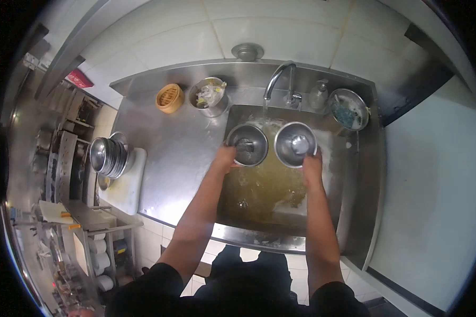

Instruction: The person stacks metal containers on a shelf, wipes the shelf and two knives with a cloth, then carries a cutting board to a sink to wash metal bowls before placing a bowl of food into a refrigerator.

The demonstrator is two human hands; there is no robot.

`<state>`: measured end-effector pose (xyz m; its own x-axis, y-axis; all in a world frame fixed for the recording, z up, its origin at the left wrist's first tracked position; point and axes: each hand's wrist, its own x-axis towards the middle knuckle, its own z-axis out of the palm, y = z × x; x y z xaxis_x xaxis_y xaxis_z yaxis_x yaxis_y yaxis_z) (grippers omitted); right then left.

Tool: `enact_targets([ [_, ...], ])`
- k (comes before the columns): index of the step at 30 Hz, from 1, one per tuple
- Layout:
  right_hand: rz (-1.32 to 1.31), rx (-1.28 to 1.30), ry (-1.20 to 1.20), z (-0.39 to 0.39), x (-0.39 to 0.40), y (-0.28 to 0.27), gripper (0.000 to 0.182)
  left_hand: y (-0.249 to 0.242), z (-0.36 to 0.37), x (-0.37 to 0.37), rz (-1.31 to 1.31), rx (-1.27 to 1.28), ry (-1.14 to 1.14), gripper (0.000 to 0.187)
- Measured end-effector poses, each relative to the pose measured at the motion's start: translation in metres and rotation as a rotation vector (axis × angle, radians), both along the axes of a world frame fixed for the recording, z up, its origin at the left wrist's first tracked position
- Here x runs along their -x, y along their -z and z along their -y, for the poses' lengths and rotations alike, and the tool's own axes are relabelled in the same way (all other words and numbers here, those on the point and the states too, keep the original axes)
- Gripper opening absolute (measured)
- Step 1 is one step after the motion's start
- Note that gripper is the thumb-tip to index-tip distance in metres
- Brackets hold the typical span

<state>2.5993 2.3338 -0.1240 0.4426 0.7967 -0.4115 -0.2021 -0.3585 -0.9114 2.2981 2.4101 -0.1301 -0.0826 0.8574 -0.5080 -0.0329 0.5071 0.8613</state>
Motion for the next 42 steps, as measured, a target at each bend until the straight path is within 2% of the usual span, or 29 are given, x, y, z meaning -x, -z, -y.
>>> enact_targets([
  [2,-0.163,0.052,-0.024,-0.008,0.037,-0.039,0.045,-0.024,0.011,0.014,0.034,0.046,0.026,0.057],
  [3,-0.248,0.051,-0.058,-0.016,0.05,-0.039,0.044,-0.032,0.017,0.018,0.052,0.068,0.04,0.058],
  [6,-0.444,0.024,-0.139,-0.046,0.077,-0.04,0.041,-0.008,0.022,0.026,0.065,0.117,-0.017,0.058],
  [8,-0.506,-0.009,-0.186,-0.063,0.095,-0.044,0.039,-0.016,0.03,0.017,0.099,0.148,-0.098,0.054],
  [11,-0.32,-0.013,-0.242,-0.07,0.104,-0.06,0.042,-0.011,0.035,0.004,0.183,0.129,-0.133,0.052],
  [12,-0.139,-0.085,-0.236,-0.071,0.102,-0.056,0.045,-0.005,0.034,-0.002,0.218,0.116,-0.128,0.052],
  [14,0.219,-0.22,-0.224,-0.068,0.089,-0.035,0.052,0.017,0.028,-0.014,-0.18,-0.087,-0.008,0.054],
  [15,0.348,-0.387,-0.206,-0.058,0.084,-0.043,0.055,0.028,0.024,-0.019,-0.383,-0.186,0.053,0.055],
  [17,0.591,-0.731,-0.165,-0.031,0.075,-0.079,0.061,0.027,0.017,-0.029,-0.576,-0.393,0.268,0.063],
  [19,0.831,-0.703,0.0,-0.01,0.054,-0.087,0.065,-0.012,0.015,-0.038,-0.774,-0.606,0.46,0.067],
  [20,0.953,-0.682,0.088,-0.002,0.046,-0.087,0.066,-0.023,0.012,-0.038,-0.763,-0.706,0.512,0.071],
  [22,0.892,-0.601,0.051,0.006,0.033,-0.08,0.066,-0.043,0.005,-0.042,-0.719,-0.914,0.633,0.081],
  [23,0.863,-0.56,0.043,0.01,0.026,-0.075,0.066,-0.055,0.007,-0.047,-0.66,-0.904,0.641,0.084],
  [24,0.919,-0.465,-0.057,0.012,0.021,-0.069,0.077,-0.071,0.01,-0.049,-0.604,-0.895,0.648,0.088],
  [25,0.819,-0.481,-0.132,0.009,0.019,-0.064,0.076,-0.08,0.01,-0.05,-0.553,-0.887,0.651,0.092],
  [27,0.601,-0.505,-0.288,0.007,0.024,-0.055,0.074,-0.079,0.009,-0.047,-0.581,-0.948,0.692,0.097],
  [28,0.554,-0.579,-0.351,0.004,0.027,-0.053,0.068,-0.078,0.008,-0.043,-0.598,-0.977,0.715,0.1],
  [31,0.414,-0.458,-0.373,-0.005,0.032,-0.048,0.062,-0.071,0.014,-0.027,-0.521,-0.855,0.738,0.1],
  [32,0.508,-0.445,-0.349,-0.015,0.031,-0.04,0.059,-0.069,0.013,-0.024,-0.54,-0.846,0.724,0.1],
  [35,0.526,-0.485,-0.399,-0.043,0.038,-0.051,0.051,-0.061,0.004,-0.018,-0.565,-0.832,0.633,0.099],
  [38,0.539,-0.523,-0.528,-0.074,0.053,-0.059,0.055,-0.046,-0.016,-0.013,-0.512,-0.817,0.478,0.1],
  [40,0.543,-0.574,-0.556,-0.089,0.064,-0.063,0.059,-0.048,-0.025,-0.006,-0.542,-0.853,0.43,0.098],
  [42,0.526,-0.545,-0.575,-0.102,0.067,-0.047,0.056,-0.056,-0.031,0.002,-0.605,-0.848,0.422,0.096],
])
